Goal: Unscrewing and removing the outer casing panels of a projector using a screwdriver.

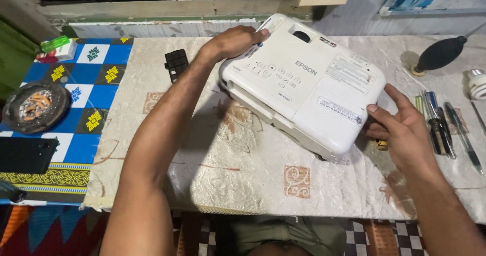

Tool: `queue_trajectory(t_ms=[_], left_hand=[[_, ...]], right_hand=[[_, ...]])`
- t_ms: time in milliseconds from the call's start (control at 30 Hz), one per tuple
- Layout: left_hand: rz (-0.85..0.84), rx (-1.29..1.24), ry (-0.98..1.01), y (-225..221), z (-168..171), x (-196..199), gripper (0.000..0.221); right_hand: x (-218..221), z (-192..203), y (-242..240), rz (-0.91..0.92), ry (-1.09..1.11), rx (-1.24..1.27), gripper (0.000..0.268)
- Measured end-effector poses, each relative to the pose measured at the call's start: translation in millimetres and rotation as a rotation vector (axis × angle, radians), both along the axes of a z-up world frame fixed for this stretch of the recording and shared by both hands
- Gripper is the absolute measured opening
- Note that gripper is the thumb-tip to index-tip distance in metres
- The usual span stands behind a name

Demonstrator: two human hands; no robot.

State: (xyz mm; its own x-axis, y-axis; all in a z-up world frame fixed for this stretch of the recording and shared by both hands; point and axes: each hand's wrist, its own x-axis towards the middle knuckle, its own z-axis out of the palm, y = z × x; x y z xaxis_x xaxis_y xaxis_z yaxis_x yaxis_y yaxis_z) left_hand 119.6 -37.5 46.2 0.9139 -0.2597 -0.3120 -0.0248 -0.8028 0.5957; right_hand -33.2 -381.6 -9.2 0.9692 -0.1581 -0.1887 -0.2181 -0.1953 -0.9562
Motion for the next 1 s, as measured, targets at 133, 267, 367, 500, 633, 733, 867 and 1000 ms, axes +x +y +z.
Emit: queue_trajectory(t_ms=[133,267,367,500,633,733,867,1000], left_hand=[[-0.078,-0.03,-0.005,-1,2,18,0.072],[-0.103,-0.024,0.028,0,4,20,0.071],[-0.086,0.003,0.038,2,-2,18,0.073],[-0.072,0.045,0.033,5,-7,20,0.083],[-0.17,0.058,-0.011,19,0,17,0.083],[0.134,0.018,-0.108,47,-8,11,0.041],[0.268,0.257,-0.086,64,-31,-17,0.011],[0.297,0.162,0.046,61,-50,-37,0.014]], right_hand=[[2,-9,-1,0.006,-0.048,0.037,0.079],[0,-16,-1,-0.017,-0.085,0.068,0.076],[-2,-19,1,-0.027,-0.095,0.091,0.078],[-3,-18,2,-0.049,-0.073,0.089,0.08],[-2,-14,0,-0.011,-0.049,0.099,0.083],[-1,-16,-3,-0.012,0.003,0.163,0.08],[2,-24,-9,0.01,0.01,0.133,0.076],[4,-35,-19,0.035,-0.007,0.124,0.079]])
